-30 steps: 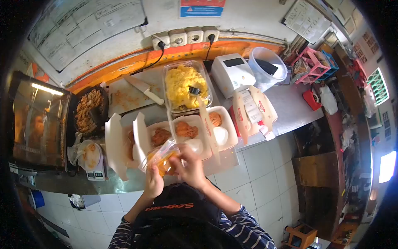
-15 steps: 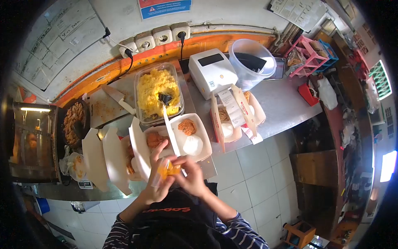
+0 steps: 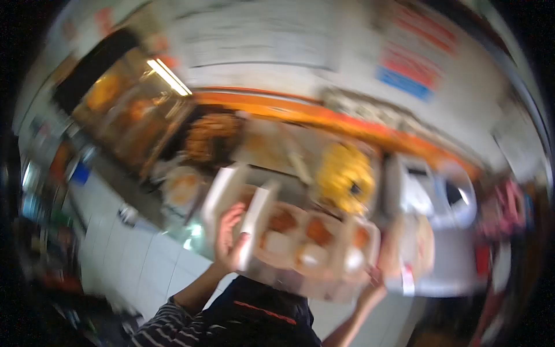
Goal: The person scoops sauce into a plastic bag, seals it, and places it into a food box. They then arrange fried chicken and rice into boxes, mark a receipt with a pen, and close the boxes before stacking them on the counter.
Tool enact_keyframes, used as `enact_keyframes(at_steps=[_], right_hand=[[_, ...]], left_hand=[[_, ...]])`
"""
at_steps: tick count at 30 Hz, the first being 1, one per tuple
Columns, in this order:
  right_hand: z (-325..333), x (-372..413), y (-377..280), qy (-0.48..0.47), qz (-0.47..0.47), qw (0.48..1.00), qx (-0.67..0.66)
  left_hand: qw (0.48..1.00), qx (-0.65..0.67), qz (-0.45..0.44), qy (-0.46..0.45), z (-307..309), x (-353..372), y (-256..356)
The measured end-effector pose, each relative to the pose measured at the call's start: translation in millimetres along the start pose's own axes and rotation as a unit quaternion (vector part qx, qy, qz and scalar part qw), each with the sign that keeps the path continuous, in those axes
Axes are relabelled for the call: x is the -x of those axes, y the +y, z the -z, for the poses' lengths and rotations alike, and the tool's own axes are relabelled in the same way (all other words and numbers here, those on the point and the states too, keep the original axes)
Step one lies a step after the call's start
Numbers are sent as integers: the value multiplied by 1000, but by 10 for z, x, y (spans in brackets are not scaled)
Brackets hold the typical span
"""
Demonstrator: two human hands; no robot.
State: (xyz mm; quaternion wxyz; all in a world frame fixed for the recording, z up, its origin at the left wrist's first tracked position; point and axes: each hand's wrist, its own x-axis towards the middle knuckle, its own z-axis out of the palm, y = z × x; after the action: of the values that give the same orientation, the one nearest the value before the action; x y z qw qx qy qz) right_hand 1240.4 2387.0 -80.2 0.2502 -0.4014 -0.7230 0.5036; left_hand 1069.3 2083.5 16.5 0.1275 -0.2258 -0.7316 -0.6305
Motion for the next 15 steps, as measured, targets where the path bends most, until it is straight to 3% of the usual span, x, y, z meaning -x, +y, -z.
enact_keyframes(at_steps=[2, 5, 8, 9, 10, 11, 12, 13, 15], right_hand=[[-263, -220, -201, -24, 90, 995, 38], [-1097, -274, -693, -86, 205, 974, 42], [-1975, 8, -1161, -118, 273, 950, 90], [-2236, 109, -1287, -127, 287, 945, 90], [-2447, 248, -1404, -129, 292, 943, 97], [-2655, 342, -1503, -138, 300, 939, 97], [-2809, 447, -1597, -135, 301, 939, 101], [-2942, 524, -1666, -136, 305, 937, 101], [-3103, 667, -1779, -124, 301, 940, 102]], left_hand=[[996, -2, -14, 87, 427, -63, -85], [983, -118, -23, 139, 1386, -211, -112], [947, -170, -190, 194, 2856, -531, -655], [930, -125, -125, 321, 3227, -761, -376], [877, -93, -213, 420, 3682, -1072, -96], [827, -130, -194, 511, 4177, -1353, 74], [786, -120, -247, 554, 4636, -1689, 218], [781, -83, -251, 566, 5039, -1979, 324], [878, 72, -157, 446, 5410, -2328, 732]])
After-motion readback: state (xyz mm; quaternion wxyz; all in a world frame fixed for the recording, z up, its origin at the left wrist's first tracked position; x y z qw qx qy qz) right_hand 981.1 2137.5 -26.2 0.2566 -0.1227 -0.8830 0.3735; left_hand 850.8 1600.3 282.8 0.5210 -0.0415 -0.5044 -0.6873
